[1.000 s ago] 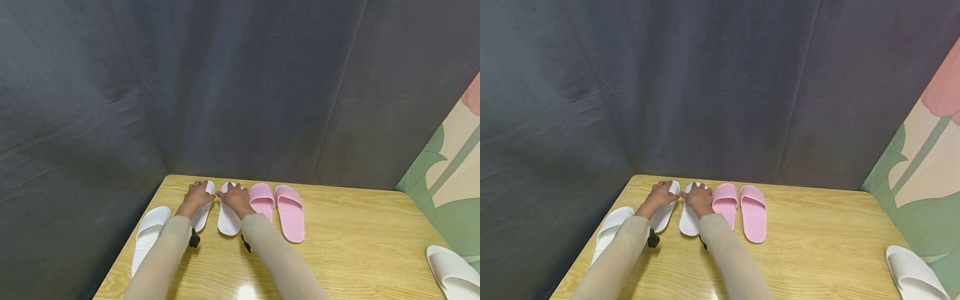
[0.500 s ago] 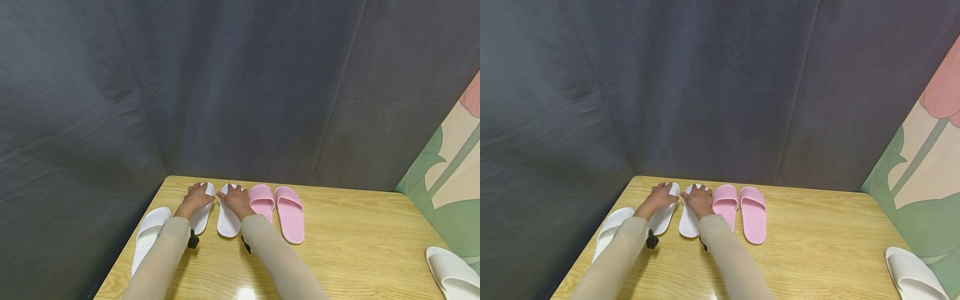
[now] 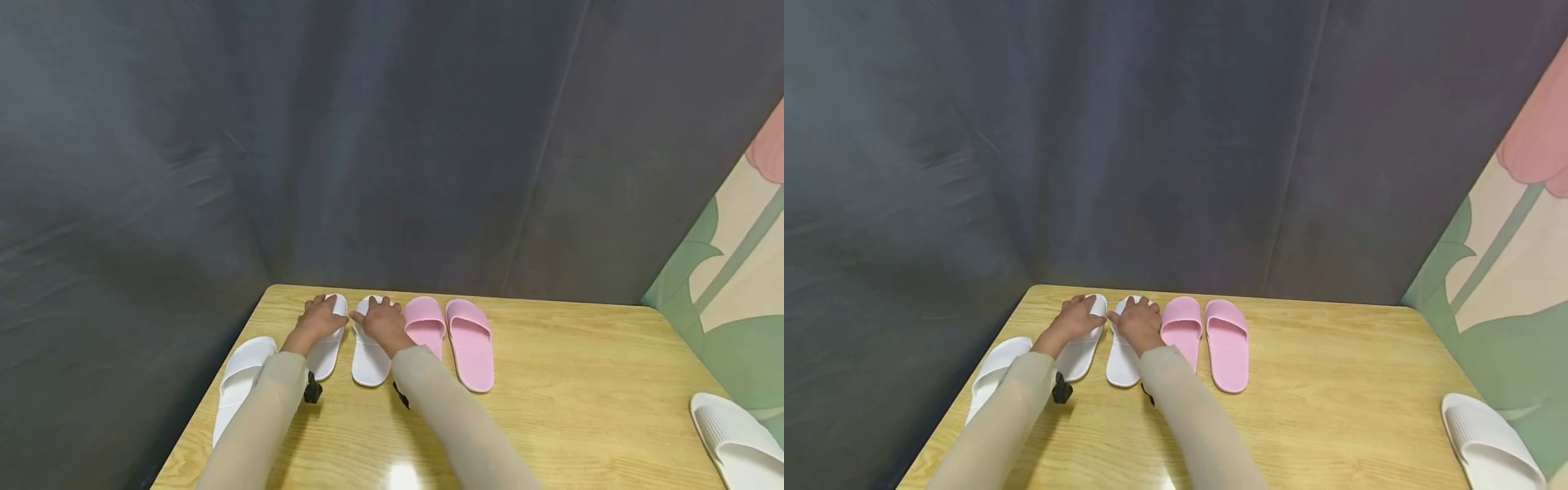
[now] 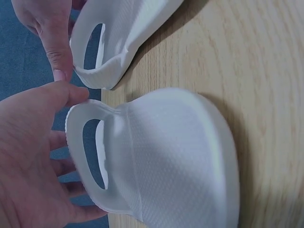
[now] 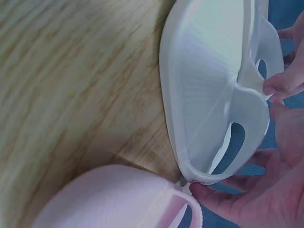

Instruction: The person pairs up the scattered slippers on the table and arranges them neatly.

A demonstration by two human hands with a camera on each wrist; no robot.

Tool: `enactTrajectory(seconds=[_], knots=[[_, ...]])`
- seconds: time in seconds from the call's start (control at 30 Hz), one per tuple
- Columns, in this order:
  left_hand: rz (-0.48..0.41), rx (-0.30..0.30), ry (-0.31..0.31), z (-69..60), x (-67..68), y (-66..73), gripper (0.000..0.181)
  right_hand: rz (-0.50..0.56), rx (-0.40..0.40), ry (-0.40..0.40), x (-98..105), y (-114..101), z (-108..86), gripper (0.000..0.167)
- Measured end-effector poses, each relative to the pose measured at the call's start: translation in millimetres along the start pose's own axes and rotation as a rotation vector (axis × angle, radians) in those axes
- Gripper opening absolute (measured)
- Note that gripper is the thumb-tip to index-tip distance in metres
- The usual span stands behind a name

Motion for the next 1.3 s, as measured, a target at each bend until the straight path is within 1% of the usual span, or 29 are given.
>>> enactTrajectory(seconds=[0.17, 0.4, 0.5, 0.63, 0.77, 0.9, 1.1, 1.3], knots=[[0.004, -0.015, -0.004, -1.2, 1.7, 1.7, 0.074, -0.008, -0.003, 0.007, 6, -1, -1.5, 0.074], [0.013, -0.033, -0.005, -3.7, 2.5, 1.3, 0.073, -0.020, 0.003, -0.020, 8, -1, -1.4, 0.072], [0.034, -0.050, 0.013, -4.3, 4.1, 2.2, 0.072, -0.029, 0.009, -0.004, 10, -1, -1.1, 0.071], [0.071, -0.077, 0.053, -6.8, 7.4, 4.9, 0.072, -0.037, 0.029, 0.012, 15, 0, -2.1, 0.068], [0.099, -0.093, 0.084, -12.4, 10.7, 6.1, 0.073, -0.047, 0.060, 0.021, 24, 1, -4.6, 0.066], [0.121, -0.096, 0.098, -20.2, 14.8, 5.6, 0.073, -0.064, 0.082, 0.042, 35, 5, -7.3, 0.065], [0.143, -0.106, 0.114, -34.5, 20.2, 1.4, 0.072, -0.080, 0.087, 0.046, 46, 14, -12.2, 0.065], [0.151, -0.122, 0.133, -44.7, 20.2, -7.1, 0.073, -0.077, 0.079, 0.049, 50, 23, -16.9, 0.066]])
Point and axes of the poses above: each hand's wrist, its own z-axis towards the middle knuckle, its own x-axis out of the back of the hand, y = z × x, the point moved 6 cm from there along z, towards the middle knuckle, and after that the axes turned 9 degrees about x, right-handed, at the moved point
